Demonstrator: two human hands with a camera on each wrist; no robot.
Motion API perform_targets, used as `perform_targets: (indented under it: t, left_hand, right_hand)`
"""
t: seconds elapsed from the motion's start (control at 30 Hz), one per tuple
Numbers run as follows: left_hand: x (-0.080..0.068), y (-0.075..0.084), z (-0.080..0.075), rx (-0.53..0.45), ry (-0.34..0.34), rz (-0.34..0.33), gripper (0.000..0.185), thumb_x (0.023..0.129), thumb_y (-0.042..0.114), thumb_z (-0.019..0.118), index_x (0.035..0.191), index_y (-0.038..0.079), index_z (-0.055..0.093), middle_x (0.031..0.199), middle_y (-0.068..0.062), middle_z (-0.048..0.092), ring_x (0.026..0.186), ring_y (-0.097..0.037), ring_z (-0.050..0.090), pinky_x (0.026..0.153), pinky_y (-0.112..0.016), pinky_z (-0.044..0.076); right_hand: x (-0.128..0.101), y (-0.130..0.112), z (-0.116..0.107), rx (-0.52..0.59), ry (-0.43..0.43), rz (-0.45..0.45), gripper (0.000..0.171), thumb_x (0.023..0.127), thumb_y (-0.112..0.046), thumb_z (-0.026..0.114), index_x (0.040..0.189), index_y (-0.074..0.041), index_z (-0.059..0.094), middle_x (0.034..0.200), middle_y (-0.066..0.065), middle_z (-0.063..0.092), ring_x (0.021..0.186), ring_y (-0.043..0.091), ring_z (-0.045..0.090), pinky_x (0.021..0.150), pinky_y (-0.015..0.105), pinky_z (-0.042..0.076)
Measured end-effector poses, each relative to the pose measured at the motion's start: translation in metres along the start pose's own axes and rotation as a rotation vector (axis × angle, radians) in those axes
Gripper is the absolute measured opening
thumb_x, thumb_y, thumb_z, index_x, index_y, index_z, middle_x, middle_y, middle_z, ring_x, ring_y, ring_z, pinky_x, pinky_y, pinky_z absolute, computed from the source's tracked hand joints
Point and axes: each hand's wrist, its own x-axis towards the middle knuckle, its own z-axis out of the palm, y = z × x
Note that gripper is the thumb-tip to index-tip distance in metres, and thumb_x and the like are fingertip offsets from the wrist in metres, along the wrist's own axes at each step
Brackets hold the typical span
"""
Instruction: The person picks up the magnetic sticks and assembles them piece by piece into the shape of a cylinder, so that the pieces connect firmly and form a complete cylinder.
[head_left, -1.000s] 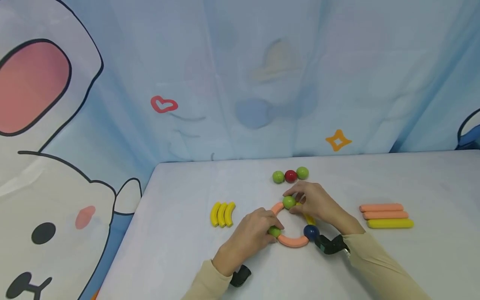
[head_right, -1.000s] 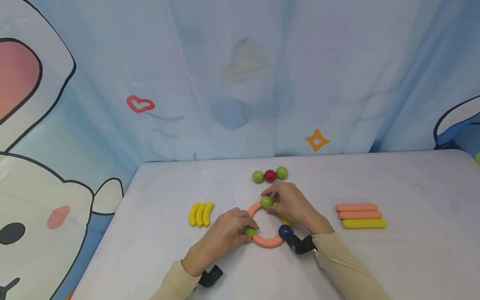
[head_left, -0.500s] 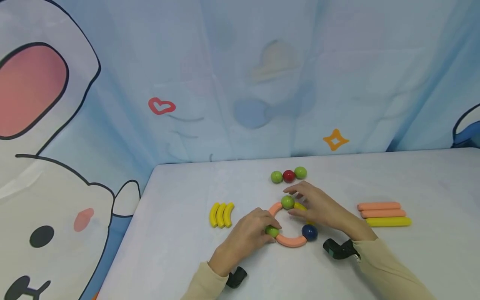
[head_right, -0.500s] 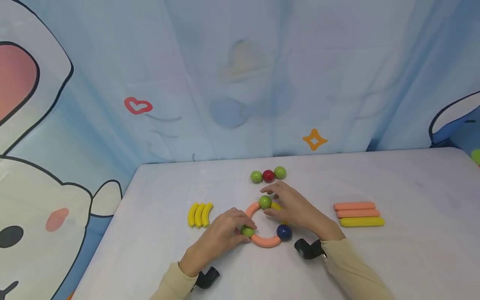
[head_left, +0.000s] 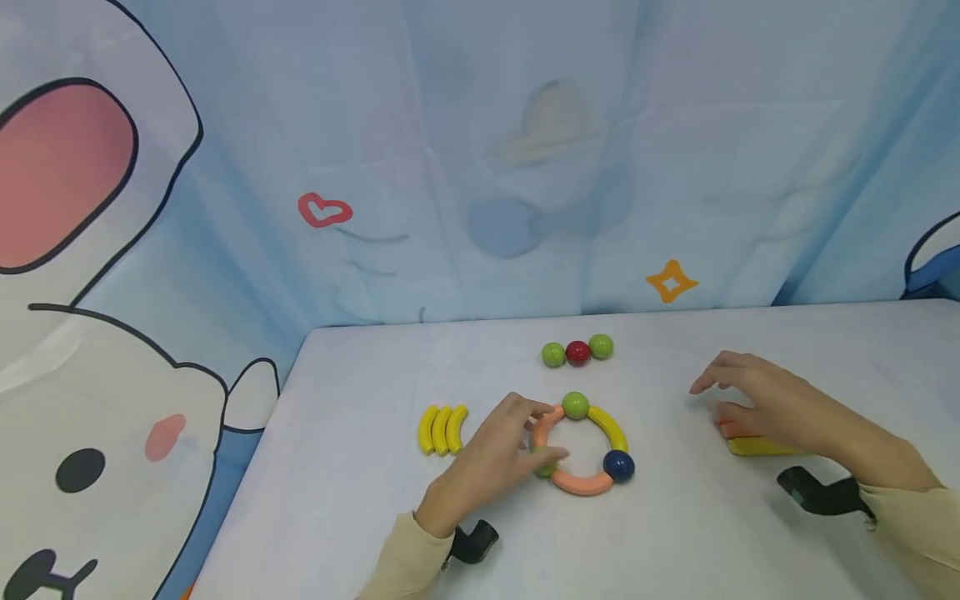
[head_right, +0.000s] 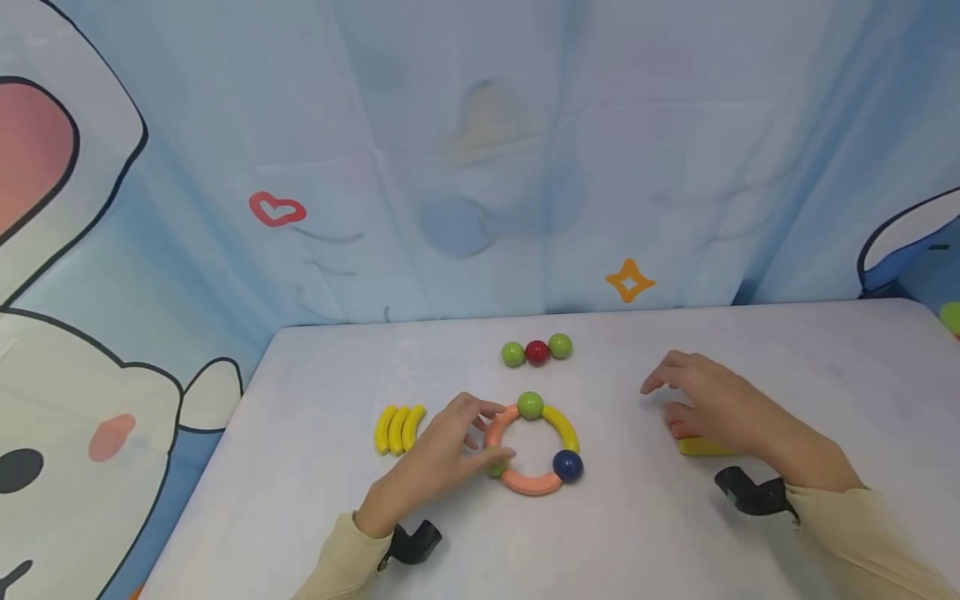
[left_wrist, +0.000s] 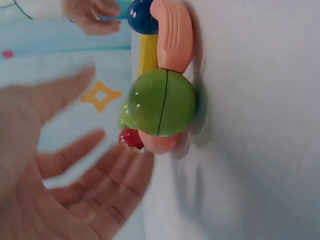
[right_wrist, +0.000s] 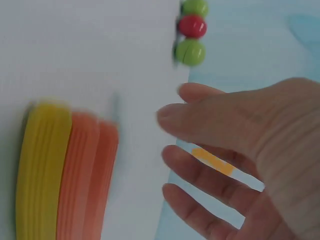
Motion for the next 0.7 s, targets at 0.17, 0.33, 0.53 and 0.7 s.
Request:
perform_targets:
  t: [0.17, 0.33, 0.53, 0.7]
  left_hand:
    - [0.016, -0.007, 0.005, -0.097, 0.027, -0.154, 0.046, 0.103, 0.026, 0.071, 0.139, 0.0, 0.06, 0.116, -0.007, 0.064, 0.099, -0.013, 0.064, 0.084, -0.02, 0.055]
    - [0.028, -0.014, 0.01, -0.127, 0.021, -0.225, 0.046, 0.1, 0.026, 0.074, 0.137, 0.0, 0.063, 0.105, -0.002, 0.066, 0.087, -0.009, 0.059, 0.076, -0.019, 0.052]
    - [0.036, -0.016, 0.011, -0.121, 0.012, -0.251, 0.035, 0.101, 0.026, 0.073, 0.125, 0.001, 0.071, 0.097, 0.001, 0.068, 0.08, -0.007, 0.057, 0.07, -0.018, 0.05]
    - [0.039, -0.013, 0.01, -0.142, -0.002, -0.274, 0.03, 0.101, 0.026, 0.072, 0.119, 0.002, 0.075, 0.088, 0.003, 0.069, 0.073, -0.006, 0.056, 0.065, -0.018, 0.049]
  right_hand:
    - [-0.01, 0.023, -0.006, -0.095, -0.037, 0.031, 0.023, 0.083, -0.003, 0.086, 0.104, -0.006, 0.078, 0.106, 0.008, 0.068, 0.098, 0.036, 0.065, 0.086, 0.061, 0.057]
    - [-0.01, 0.034, -0.003, -0.132, -0.045, 0.034, 0.019, 0.082, -0.005, 0.087, 0.098, -0.009, 0.079, 0.1, 0.003, 0.069, 0.094, 0.033, 0.064, 0.084, 0.06, 0.057]
    - [-0.005, 0.038, 0.004, -0.128, -0.048, 0.042, 0.016, 0.084, -0.001, 0.085, 0.096, -0.01, 0.079, 0.092, -0.002, 0.067, 0.085, 0.024, 0.063, 0.08, 0.054, 0.06]
    - [-0.005, 0.04, 0.007, -0.11, -0.034, 0.015, 0.017, 0.084, 0.003, 0.083, 0.097, -0.008, 0.079, 0.089, -0.007, 0.064, 0.08, 0.016, 0.061, 0.076, 0.047, 0.061]
